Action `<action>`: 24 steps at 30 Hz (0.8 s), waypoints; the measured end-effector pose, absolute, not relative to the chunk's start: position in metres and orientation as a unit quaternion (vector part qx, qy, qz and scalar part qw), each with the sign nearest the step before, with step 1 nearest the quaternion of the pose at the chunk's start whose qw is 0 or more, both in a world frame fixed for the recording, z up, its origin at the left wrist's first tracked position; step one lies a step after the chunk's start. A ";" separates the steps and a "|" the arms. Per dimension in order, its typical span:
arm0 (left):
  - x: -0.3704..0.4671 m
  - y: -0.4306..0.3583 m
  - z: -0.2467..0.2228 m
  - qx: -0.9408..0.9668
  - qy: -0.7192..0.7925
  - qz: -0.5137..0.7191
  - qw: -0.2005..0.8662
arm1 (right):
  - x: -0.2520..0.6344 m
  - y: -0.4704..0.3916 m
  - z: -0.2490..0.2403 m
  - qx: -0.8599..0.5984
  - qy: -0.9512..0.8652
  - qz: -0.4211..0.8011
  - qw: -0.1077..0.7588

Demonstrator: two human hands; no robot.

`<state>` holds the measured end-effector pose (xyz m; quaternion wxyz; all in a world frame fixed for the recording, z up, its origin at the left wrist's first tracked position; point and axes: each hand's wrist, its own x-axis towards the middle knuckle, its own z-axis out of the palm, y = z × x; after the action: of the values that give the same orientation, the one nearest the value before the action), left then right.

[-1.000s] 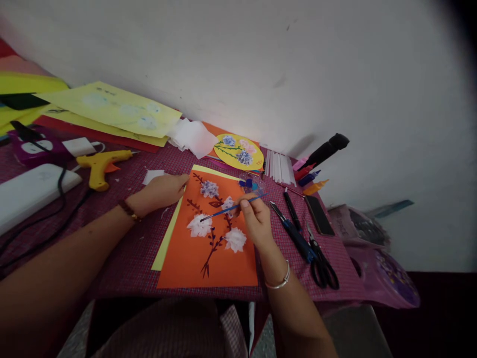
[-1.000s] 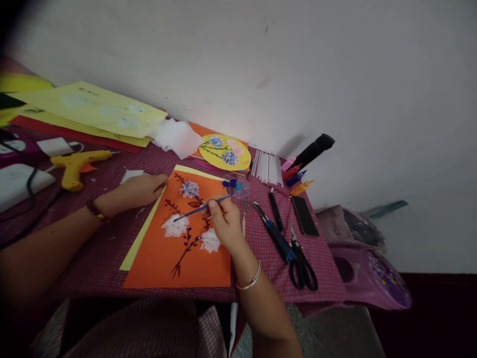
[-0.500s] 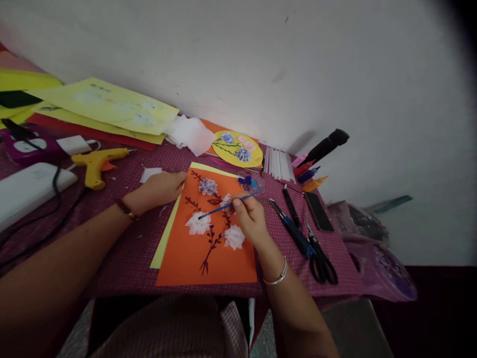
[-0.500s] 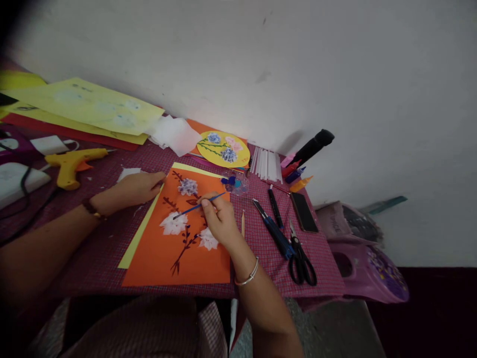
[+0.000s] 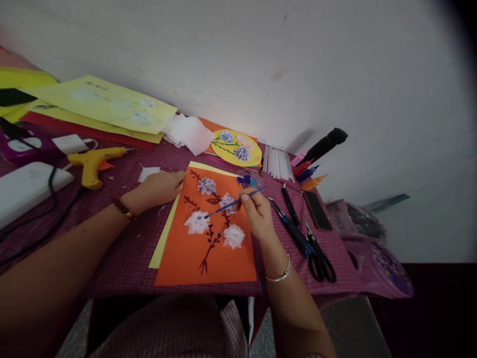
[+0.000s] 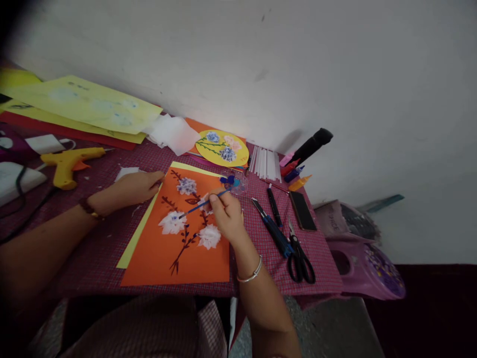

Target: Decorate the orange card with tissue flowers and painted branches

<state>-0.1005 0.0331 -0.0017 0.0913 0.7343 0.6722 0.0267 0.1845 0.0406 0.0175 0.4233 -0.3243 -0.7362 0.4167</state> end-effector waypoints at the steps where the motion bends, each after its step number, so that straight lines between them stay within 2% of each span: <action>1: -0.100 0.033 -0.002 0.734 0.673 0.026 0.091 | 0.185 0.041 0.018 -0.326 -0.733 0.418 0.427; 6: -0.101 0.032 -0.001 0.734 0.672 0.028 0.094 | 0.186 0.043 0.015 -0.323 -0.754 0.402 0.407; 11: -0.101 0.034 -0.002 0.735 0.671 0.026 0.094 | 0.184 0.042 0.014 -0.332 -0.732 0.405 0.437; 17: -0.101 0.034 -0.002 0.732 0.674 0.021 0.094 | 0.178 0.040 0.012 -0.328 -0.756 0.419 0.381; 22: -0.101 0.033 0.000 0.735 0.671 0.024 0.095 | 0.178 0.040 0.015 -0.333 -0.726 0.427 0.424; 24: -0.100 0.032 0.000 0.734 0.672 0.024 0.095 | 0.178 0.040 0.015 -0.334 -0.731 0.427 0.414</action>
<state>-0.1002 0.0323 0.0005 0.0953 0.7340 0.6721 0.0236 0.1776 0.0401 0.0148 0.4139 -0.3338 -0.7312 0.4273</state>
